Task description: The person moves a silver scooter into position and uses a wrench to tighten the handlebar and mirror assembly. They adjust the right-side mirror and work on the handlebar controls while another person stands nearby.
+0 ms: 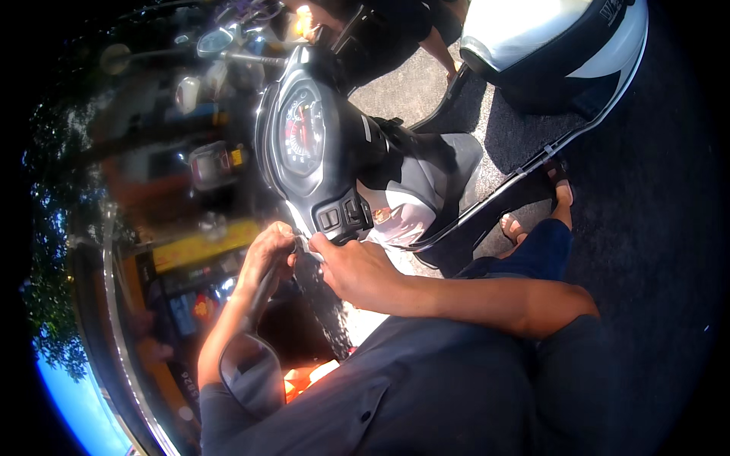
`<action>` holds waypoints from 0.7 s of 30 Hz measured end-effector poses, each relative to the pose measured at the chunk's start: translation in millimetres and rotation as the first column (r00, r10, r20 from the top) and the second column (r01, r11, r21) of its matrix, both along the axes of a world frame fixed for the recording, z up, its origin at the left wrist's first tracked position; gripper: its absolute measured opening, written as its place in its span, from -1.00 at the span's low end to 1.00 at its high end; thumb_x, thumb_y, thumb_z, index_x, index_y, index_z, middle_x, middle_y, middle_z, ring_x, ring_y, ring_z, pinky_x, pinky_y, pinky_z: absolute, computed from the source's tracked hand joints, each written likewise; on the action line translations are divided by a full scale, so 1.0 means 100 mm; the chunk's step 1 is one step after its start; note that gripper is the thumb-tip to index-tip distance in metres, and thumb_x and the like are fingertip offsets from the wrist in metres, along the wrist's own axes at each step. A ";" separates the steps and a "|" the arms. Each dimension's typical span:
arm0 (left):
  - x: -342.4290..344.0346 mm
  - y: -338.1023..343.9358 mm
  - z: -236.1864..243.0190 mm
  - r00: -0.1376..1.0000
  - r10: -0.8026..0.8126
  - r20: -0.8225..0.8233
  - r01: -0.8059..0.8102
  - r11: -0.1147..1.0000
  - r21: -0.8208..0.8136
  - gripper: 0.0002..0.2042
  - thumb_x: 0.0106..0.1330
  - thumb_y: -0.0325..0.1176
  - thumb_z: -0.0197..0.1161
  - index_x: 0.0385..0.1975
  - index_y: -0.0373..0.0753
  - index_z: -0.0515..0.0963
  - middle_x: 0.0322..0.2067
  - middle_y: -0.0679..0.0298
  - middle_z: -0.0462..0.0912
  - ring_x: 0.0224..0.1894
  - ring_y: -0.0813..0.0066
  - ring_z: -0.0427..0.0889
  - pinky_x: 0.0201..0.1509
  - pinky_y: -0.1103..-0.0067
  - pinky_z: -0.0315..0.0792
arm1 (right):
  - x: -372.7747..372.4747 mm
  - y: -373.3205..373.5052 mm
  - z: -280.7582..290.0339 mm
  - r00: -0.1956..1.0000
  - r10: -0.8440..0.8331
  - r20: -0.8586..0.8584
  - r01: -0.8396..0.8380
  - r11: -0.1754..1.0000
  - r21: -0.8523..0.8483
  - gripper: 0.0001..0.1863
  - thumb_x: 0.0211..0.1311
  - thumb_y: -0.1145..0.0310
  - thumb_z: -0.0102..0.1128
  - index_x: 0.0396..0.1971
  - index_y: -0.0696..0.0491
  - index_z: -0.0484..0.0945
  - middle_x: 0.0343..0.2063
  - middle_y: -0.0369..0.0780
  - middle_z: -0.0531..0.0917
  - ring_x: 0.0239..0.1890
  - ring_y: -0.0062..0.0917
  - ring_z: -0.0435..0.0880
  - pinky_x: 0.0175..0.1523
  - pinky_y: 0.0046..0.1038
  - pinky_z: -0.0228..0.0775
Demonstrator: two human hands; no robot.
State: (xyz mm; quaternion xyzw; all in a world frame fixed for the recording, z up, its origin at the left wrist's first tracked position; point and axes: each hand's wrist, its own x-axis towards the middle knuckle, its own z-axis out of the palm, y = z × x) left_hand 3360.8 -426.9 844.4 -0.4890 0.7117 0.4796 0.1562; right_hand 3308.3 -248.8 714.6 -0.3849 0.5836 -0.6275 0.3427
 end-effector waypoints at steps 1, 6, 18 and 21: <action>-0.02 0.02 0.01 1.000 -0.001 0.008 0.001 1.000 0.002 -0.87 0.36 -0.25 0.15 -0.33 -0.12 0.39 -0.62 0.34 0.52 -0.69 0.63 0.41 -0.61 0.70 0.27 | 0.08 0.03 0.02 1.000 -0.022 -0.017 0.022 1.000 0.010 -0.71 0.29 0.39 0.11 0.00 0.05 0.44 -0.59 -0.06 0.67 -0.44 -0.10 0.70 -0.28 -0.13 0.46; 0.01 -0.01 0.00 0.999 0.046 -0.013 -0.045 0.996 0.071 -0.89 0.35 -0.29 0.18 -0.32 -0.12 0.41 -0.60 0.34 0.53 -0.66 0.66 0.44 -0.62 0.71 0.25 | -0.44 0.14 -0.19 0.944 0.251 0.213 -0.219 0.962 -0.162 -0.75 0.25 0.42 0.05 -0.10 0.11 0.56 -0.62 -0.14 0.67 -0.49 -0.30 0.71 -0.28 -0.27 0.48; -0.02 0.04 -0.02 0.994 0.109 0.015 -0.110 0.994 0.017 -0.89 0.34 -0.28 0.19 -0.30 -0.08 0.41 -0.59 0.37 0.52 -0.64 0.70 0.42 -0.64 0.75 0.16 | -1.13 -0.39 -0.04 0.926 0.376 -0.020 -0.375 0.918 -0.127 -0.71 0.11 0.44 0.05 -0.19 0.14 0.64 -0.48 -0.07 0.72 -0.35 -0.24 0.75 -0.11 -0.27 0.52; -0.04 0.07 -0.02 0.993 0.114 0.025 -0.114 0.993 -0.008 -0.89 0.34 -0.27 0.18 -0.31 -0.08 0.41 -0.60 0.36 0.52 -0.67 0.70 0.38 -0.64 0.76 0.14 | -1.07 -0.45 -0.04 0.933 0.360 -0.028 -0.361 0.929 -0.081 -0.71 0.11 0.43 0.06 -0.18 0.13 0.64 -0.36 -0.03 0.73 -0.24 -0.16 0.74 -0.06 -0.22 0.50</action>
